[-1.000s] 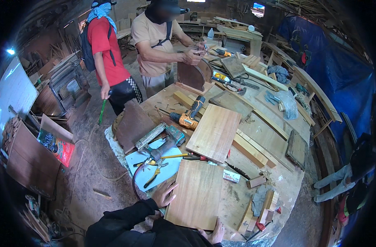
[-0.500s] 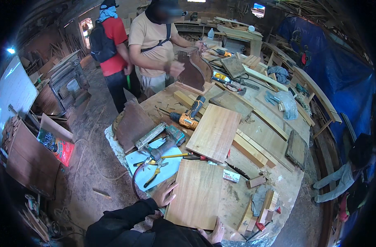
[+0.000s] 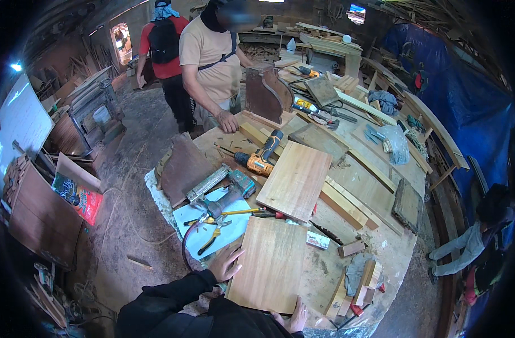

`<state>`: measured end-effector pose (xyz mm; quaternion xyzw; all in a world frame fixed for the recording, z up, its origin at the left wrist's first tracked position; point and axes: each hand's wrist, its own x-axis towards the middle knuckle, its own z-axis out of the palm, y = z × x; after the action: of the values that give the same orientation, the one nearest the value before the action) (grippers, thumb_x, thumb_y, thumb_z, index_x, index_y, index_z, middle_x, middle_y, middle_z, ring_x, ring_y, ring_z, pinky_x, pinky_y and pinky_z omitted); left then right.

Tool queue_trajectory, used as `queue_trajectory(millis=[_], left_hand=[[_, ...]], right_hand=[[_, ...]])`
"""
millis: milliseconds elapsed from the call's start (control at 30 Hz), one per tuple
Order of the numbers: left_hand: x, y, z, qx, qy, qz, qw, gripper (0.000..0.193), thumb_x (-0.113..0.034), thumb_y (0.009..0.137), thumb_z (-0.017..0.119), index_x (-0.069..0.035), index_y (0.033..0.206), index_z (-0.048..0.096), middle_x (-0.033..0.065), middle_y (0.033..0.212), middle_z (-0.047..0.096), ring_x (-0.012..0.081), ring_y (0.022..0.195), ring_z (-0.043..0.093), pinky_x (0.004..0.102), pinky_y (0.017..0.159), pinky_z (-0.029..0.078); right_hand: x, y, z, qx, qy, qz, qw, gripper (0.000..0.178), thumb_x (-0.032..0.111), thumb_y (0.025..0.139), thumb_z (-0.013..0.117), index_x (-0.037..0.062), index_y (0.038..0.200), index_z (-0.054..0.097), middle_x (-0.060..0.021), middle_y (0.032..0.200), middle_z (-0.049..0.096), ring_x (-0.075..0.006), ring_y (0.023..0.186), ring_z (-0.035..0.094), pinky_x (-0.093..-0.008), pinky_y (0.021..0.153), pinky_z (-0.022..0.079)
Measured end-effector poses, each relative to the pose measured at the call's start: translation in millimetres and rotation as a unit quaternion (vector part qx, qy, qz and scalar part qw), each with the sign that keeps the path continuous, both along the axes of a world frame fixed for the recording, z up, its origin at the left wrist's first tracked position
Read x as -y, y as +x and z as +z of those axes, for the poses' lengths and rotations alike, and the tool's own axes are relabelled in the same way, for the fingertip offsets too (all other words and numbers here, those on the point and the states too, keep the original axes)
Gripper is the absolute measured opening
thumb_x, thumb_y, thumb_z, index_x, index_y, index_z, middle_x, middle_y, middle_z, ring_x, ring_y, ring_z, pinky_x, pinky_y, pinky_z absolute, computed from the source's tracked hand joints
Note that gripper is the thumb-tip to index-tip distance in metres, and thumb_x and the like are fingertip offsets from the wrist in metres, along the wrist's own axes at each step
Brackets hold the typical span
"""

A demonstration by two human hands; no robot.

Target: Marking wood boards with a square and pencil for assembly in a furniture workshop.

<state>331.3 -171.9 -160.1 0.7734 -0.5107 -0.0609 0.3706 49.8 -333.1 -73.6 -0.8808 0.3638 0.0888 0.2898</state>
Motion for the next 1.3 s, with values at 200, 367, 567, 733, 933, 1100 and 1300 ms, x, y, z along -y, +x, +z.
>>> queue_trajectory(millis=[200,367,567,733,933,1100,1300], left_hand=[[1,1,-3,0.007,0.01,0.0,1.0,0.058,-0.028,0.092,0.056,-0.008,0.144,0.04,0.0236,0.143,0.041,0.0435,0.13,0.04,0.0533,0.112,0.028],[-1,1,-4,0.028,-0.022,0.004,0.999,0.057,-0.026,0.091,0.057,-0.008,0.143,0.042,0.0235,0.145,0.038,0.0435,0.128,0.041,0.0497,0.109,0.032],[1,0,-3,0.01,-0.013,-0.002,1.0,0.058,-0.027,0.092,0.057,-0.011,0.145,0.04,0.0231,0.147,0.036,0.0438,0.128,0.041,0.0501,0.108,0.032],[-1,1,-6,0.012,-0.003,0.001,1.0,0.057,-0.028,0.093,0.056,-0.012,0.146,0.039,0.0232,0.15,0.033,0.0432,0.132,0.037,0.0505,0.11,0.03],[0,0,-1,-0.018,0.0,-0.004,1.0,0.057,-0.029,0.094,0.055,-0.011,0.145,0.04,0.024,0.151,0.031,0.043,0.133,0.037,0.051,0.11,0.029],[1,1,-4,-0.006,-0.013,-0.004,1.0,0.057,-0.029,0.094,0.055,-0.014,0.146,0.039,0.0228,0.148,0.035,0.0438,0.127,0.041,0.0509,0.108,0.031],[2,1,-7,0.004,-0.013,-0.006,1.0,0.057,-0.029,0.094,0.056,-0.013,0.146,0.039,0.0244,0.147,0.034,0.0446,0.127,0.04,0.051,0.108,0.032]], right_hand=[[-4,-11,-43,0.084,-0.009,-0.029,0.996,0.106,0.064,0.074,0.069,-0.0098,0.141,0.034,-0.0341,0.132,0.049,-0.0458,0.124,0.049,-0.049,0.108,0.037],[1,-3,-10,0.093,-0.03,0.003,0.995,0.105,0.065,0.073,0.069,-0.0101,0.14,0.036,-0.0342,0.127,0.053,-0.0467,0.119,0.053,-0.0512,0.103,0.041],[-1,-14,-43,0.122,-0.13,0.032,0.983,0.101,0.067,0.073,0.068,-0.009,0.135,0.043,-0.0311,0.108,0.063,-0.047,0.096,0.063,-0.0535,0.085,0.051],[-3,-20,-77,0.216,-0.157,0.009,0.964,0.103,0.068,0.07,0.07,-0.008,0.134,0.045,-0.0283,0.102,0.064,-0.0466,0.086,0.063,-0.0529,0.075,0.053],[1,-11,-33,0.162,-0.172,0.035,0.971,0.108,0.074,0.07,0.066,-0.0068,0.137,0.041,-0.0289,0.103,0.064,-0.0469,0.087,0.063,-0.0537,0.076,0.052],[-3,-14,-41,0.112,-0.112,0.002,0.987,0.11,0.076,0.07,0.063,-0.005,0.14,0.039,-0.0303,0.108,0.063,-0.0466,0.091,0.064,-0.0539,0.08,0.052],[-2,-7,-19,0.082,-0.106,0.01,0.991,0.108,0.076,0.071,0.062,-0.0044,0.14,0.04,-0.0299,0.105,0.064,-0.0448,0.086,0.065,-0.0521,0.075,0.053]])
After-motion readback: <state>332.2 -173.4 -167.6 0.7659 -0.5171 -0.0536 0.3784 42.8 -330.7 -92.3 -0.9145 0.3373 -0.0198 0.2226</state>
